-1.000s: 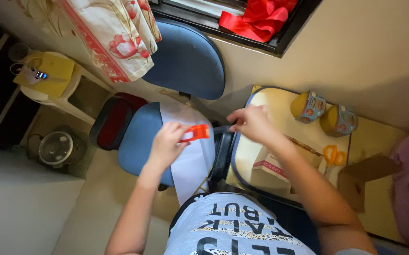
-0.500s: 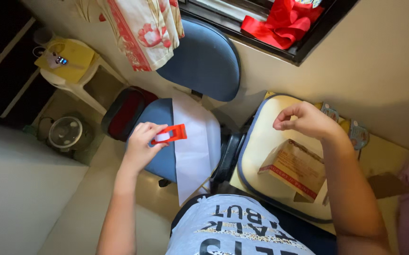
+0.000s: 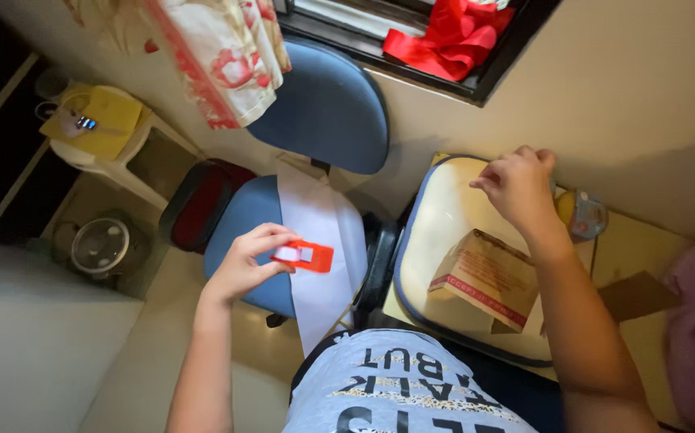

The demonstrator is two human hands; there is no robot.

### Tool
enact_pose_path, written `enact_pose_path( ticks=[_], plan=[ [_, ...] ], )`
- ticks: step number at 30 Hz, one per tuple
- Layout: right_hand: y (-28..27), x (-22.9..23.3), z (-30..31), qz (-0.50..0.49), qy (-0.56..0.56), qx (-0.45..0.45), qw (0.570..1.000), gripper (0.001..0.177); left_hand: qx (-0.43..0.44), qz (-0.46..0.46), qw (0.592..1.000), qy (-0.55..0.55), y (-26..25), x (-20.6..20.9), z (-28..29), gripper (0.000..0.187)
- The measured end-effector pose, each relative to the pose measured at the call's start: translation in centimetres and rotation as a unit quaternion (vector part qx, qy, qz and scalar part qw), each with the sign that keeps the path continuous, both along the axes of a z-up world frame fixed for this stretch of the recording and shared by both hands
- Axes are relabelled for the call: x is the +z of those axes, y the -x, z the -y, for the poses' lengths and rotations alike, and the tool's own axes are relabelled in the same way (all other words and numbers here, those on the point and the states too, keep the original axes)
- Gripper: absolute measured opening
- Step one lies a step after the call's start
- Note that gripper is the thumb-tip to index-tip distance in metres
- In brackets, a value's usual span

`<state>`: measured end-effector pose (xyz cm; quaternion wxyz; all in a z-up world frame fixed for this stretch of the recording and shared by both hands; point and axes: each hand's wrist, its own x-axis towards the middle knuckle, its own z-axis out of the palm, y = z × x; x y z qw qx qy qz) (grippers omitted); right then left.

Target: The person tapes a small cardboard box shut using a red tape dispenser, then places two round packaged items into the box and closes the flaps. The workspace is a small table with scissors and other items nearby.

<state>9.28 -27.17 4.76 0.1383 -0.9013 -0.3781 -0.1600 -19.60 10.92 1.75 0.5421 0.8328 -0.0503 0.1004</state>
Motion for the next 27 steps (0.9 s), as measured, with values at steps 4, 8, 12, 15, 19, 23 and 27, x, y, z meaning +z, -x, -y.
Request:
enact_pose_path(
  ticks=[4,8,12,15,19,23,27],
  plan=[
    [0.1,0.6,1.4,-0.024,0.008,-0.008,1.000,0.024,0.031,-0.048,0.995,-0.082,-3.8,-3.2,1.6,0.047],
    [0.9,2.0,2.3,-0.045,0.000,-0.009,0.999,0.024,0.016,0.006,0.992,-0.124,-11.9,-7.2,5.1,0.049],
    [2.9,3.3,3.8,-0.083,-0.010,-0.033,0.996,0.023,0.004,0.038,0.980,-0.195,-20.1,-10.7,10.6,0.051],
    [4.7,4.3,5.6,-0.071,-0.045,-0.037,0.996,0.023,-0.024,0.031,0.970,-0.240,-24.8,-12.7,14.7,0.050],
    [6.7,5.9,8.4,-0.108,-0.054,-0.089,0.989,0.013,-0.088,0.041,0.959,-0.266,-29.3,-15.0,18.6,0.054],
    [9.2,7.1,11.5,-0.128,-0.083,-0.137,0.979,0.017,-0.151,0.042,0.959,-0.236,-31.2,-15.4,19.9,0.077],
    [11.0,7.7,13.5,-0.152,-0.106,-0.167,0.968,0.015,-0.134,0.180,0.934,-0.280,-31.5,-13.0,20.8,0.082]
  ],
)
